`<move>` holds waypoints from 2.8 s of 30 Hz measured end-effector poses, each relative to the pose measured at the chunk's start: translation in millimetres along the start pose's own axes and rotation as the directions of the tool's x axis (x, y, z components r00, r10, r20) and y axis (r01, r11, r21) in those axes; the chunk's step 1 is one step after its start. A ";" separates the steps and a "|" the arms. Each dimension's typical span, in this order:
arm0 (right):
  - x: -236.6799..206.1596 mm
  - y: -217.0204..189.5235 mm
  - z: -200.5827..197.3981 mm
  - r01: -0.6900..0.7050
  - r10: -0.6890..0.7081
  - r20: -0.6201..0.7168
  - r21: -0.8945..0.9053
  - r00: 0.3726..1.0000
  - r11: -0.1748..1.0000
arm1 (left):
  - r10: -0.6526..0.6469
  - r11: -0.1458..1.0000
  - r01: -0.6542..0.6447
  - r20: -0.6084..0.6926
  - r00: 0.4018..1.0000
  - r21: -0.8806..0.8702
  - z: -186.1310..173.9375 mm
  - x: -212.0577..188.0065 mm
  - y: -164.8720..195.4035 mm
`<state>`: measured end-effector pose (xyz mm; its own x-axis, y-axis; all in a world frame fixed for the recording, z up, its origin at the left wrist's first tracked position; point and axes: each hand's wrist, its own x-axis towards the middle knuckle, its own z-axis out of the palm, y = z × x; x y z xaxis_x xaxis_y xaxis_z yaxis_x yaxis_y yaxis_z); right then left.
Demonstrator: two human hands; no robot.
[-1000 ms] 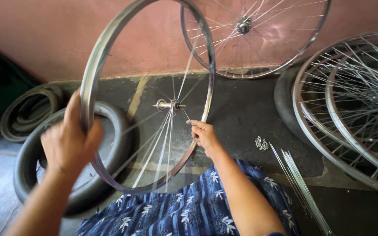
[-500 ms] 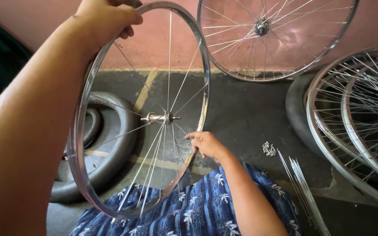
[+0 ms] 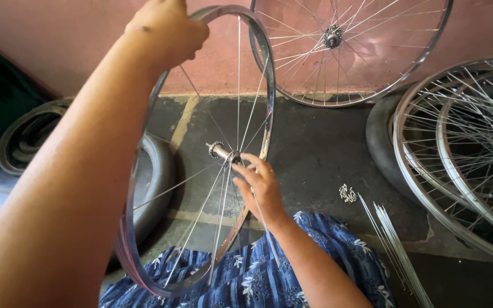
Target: The person laces a bicycle wheel by inserting spokes through the hub and rim. They rotate the wheel and continue adding spokes one at a time, working on the floor with other wheels and tires nearby.
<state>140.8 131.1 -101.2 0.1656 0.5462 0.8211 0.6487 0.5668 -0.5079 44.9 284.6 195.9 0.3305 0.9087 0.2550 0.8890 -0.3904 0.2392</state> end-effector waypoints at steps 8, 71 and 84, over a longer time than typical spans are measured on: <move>-18.6 108.4 -29.3 -0.406 0.908 0.021 0.898 0.418 0.166 | -0.056 0.995 0.056 0.005 0.998 0.086 -2.1 2.2 7.5; 10.0 54.9 -80.4 -0.186 0.445 -0.490 0.489 0.749 0.852 | 0.006 0.984 -0.016 0.056 0.998 0.176 17.9 34.4 -8.2; -55.3 51.6 33.5 -0.447 0.180 0.770 0.148 0.612 0.882 | 0.043 0.968 -0.060 0.078 0.996 0.245 15.8 38.2 -17.4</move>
<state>140.2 150.9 -181.5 -0.3540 0.9113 0.2100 0.3881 0.3475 -0.8536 47.0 328.4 186.7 0.3917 0.9000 0.1913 0.9179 -0.3967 -0.0133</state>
